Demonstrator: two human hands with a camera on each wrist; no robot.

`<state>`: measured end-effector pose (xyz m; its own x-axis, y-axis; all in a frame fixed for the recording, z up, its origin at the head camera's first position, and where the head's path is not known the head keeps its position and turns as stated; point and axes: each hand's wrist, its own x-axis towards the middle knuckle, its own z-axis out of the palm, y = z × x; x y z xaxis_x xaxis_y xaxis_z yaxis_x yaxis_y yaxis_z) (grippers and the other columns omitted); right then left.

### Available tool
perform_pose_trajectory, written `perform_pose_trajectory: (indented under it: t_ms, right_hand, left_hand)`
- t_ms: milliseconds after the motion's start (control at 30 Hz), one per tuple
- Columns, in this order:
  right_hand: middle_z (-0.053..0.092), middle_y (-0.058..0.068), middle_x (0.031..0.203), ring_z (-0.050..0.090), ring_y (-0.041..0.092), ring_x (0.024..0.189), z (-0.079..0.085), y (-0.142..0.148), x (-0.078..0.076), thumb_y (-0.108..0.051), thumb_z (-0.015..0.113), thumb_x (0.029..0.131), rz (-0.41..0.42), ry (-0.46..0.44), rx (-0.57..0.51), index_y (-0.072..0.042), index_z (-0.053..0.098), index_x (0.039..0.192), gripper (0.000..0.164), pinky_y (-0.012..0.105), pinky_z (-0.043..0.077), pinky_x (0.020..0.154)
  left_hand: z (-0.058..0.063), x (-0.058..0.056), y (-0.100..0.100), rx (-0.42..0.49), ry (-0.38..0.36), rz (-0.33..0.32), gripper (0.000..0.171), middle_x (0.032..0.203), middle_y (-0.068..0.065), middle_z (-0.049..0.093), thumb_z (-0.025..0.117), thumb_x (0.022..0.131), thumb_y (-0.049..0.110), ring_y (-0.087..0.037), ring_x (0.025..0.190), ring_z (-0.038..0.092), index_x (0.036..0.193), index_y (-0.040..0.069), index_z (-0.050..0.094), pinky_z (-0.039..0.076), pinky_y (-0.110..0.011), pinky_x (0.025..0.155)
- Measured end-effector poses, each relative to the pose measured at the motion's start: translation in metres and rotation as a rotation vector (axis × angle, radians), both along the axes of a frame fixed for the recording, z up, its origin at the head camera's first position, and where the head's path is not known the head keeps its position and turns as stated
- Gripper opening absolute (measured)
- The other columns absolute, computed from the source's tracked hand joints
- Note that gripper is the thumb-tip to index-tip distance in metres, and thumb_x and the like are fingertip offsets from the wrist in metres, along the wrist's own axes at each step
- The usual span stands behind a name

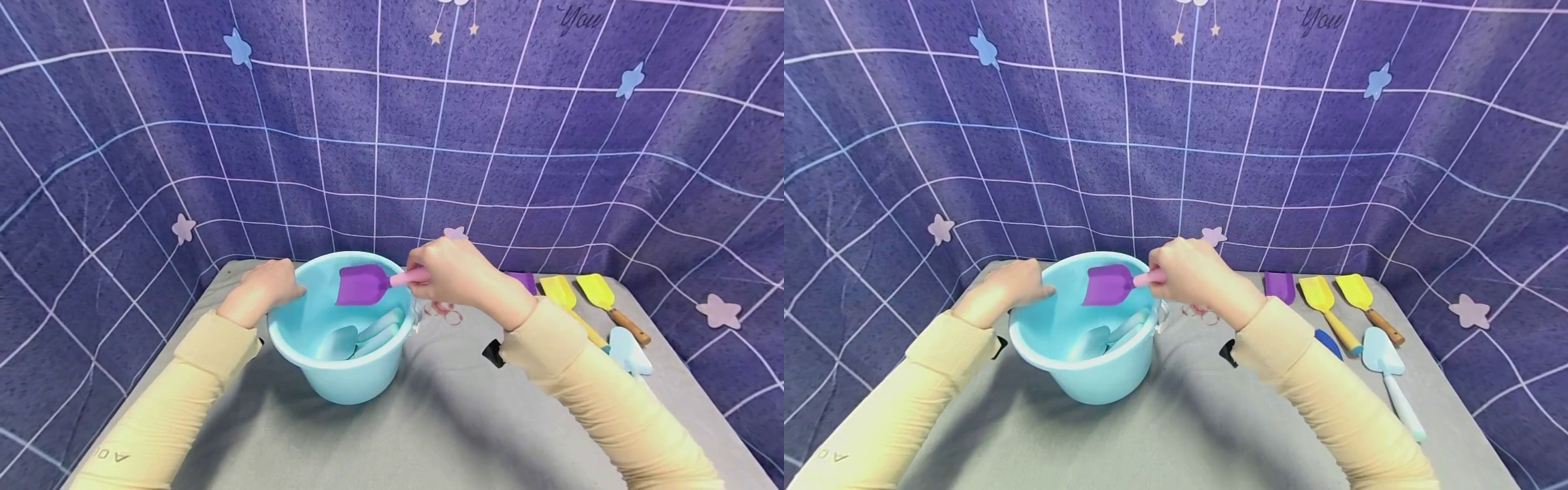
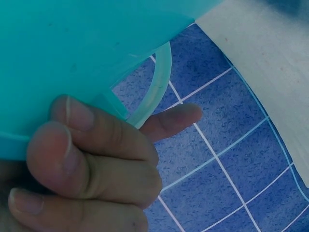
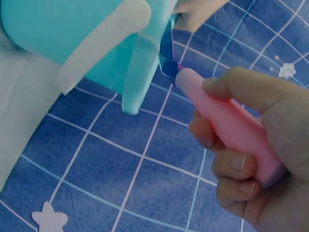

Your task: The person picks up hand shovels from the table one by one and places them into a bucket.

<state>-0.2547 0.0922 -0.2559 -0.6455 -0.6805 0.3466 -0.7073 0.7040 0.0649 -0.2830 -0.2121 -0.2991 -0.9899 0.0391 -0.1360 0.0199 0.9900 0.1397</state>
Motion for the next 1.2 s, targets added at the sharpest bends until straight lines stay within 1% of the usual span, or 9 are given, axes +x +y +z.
perform_pose_trajectory:
  t_ms: [67,100,167,300,433,667,833,1000,1200]
  right_hand:
    - [0.063,-0.008,0.071,0.058,0.009,0.062,-0.002,-0.004,0.000,-0.023,0.071,0.075,0.035,-0.027,0.011,-0.015,0.070,0.084,0.011,0.028,0.045,0.057]
    - [0.063,-0.008,0.074,0.059,0.009,0.063,-0.002,-0.005,0.001,-0.023,0.071,0.076,0.043,-0.047,0.015,-0.015,0.070,0.085,0.012,0.027,0.046,0.054]
    - [0.062,-0.009,0.077,0.060,0.011,0.066,-0.004,-0.008,0.001,-0.023,0.071,0.077,0.055,-0.060,0.027,-0.017,0.070,0.086,0.012,0.028,0.047,0.054]
    - [0.058,-0.009,0.075,0.061,0.013,0.065,-0.007,-0.015,0.001,-0.021,0.070,0.076,0.092,-0.049,0.032,-0.019,0.071,0.085,0.009,0.032,0.048,0.055]
    - [0.056,-0.009,0.072,0.059,0.010,0.060,-0.010,-0.022,0.000,-0.016,0.068,0.073,0.134,-0.033,0.038,-0.019,0.071,0.079,0.008,0.029,0.045,0.052]
    - [0.056,-0.008,0.075,0.058,0.012,0.062,-0.014,-0.037,-0.001,-0.016,0.066,0.074,0.139,-0.049,0.123,-0.020,0.070,0.076,0.006,0.031,0.046,0.054]
    - [0.054,-0.007,0.072,0.057,0.011,0.060,-0.020,-0.047,-0.001,-0.017,0.068,0.074,0.168,-0.031,0.159,-0.020,0.066,0.073,0.003,0.032,0.047,0.055]
    - [0.050,-0.006,0.069,0.051,0.009,0.057,-0.027,-0.055,0.000,-0.022,0.069,0.078,0.187,-0.037,0.185,-0.020,0.062,0.068,0.013,0.031,0.043,0.052]
    - [0.049,-0.007,0.068,0.046,0.007,0.057,-0.033,-0.064,-0.001,-0.031,0.073,0.080,0.218,-0.099,0.203,-0.020,0.059,0.063,0.024,0.027,0.041,0.052]
  left_hand:
    - [0.000,0.000,0.000,-0.001,0.000,0.002,0.022,0.081,-0.013,0.055,0.057,0.082,0.027,-0.030,0.074,0.053,0.077,0.005,0.055,0.045,-0.048,0.061]
    - [0.000,0.000,0.000,0.000,-0.001,0.003,0.022,0.081,-0.013,0.055,0.057,0.082,0.027,-0.030,0.074,0.053,0.078,0.005,0.055,0.044,-0.048,0.062]
    - [0.000,-0.001,0.000,0.000,0.000,0.005,0.023,0.081,-0.013,0.056,0.058,0.083,0.027,-0.029,0.074,0.054,0.078,0.005,0.056,0.044,-0.049,0.062]
    - [-0.001,-0.002,0.000,0.003,0.003,0.008,0.023,0.080,-0.013,0.056,0.058,0.083,0.028,-0.029,0.073,0.054,0.078,0.005,0.056,0.044,-0.050,0.063]
    - [-0.001,-0.002,0.000,0.010,0.003,0.004,0.023,0.079,-0.013,0.055,0.058,0.083,0.027,-0.028,0.071,0.053,0.077,0.005,0.056,0.043,-0.049,0.062]
    - [-0.001,-0.001,-0.001,0.011,0.001,0.002,0.022,0.078,-0.012,0.054,0.058,0.083,0.027,-0.028,0.072,0.053,0.074,0.007,0.054,0.043,-0.047,0.061]
    - [0.000,-0.001,-0.001,0.006,-0.005,0.003,0.023,0.075,-0.011,0.052,0.057,0.083,0.027,-0.028,0.072,0.052,0.072,0.008,0.052,0.042,-0.045,0.060]
    - [0.000,-0.001,-0.002,0.003,-0.007,-0.003,0.022,0.075,-0.010,0.052,0.056,0.083,0.026,-0.028,0.072,0.052,0.072,0.008,0.052,0.043,-0.043,0.059]
    - [-0.002,-0.001,-0.001,0.008,-0.004,0.005,0.021,0.077,-0.011,0.053,0.056,0.083,0.026,-0.029,0.075,0.053,0.075,0.006,0.055,0.043,-0.045,0.061]
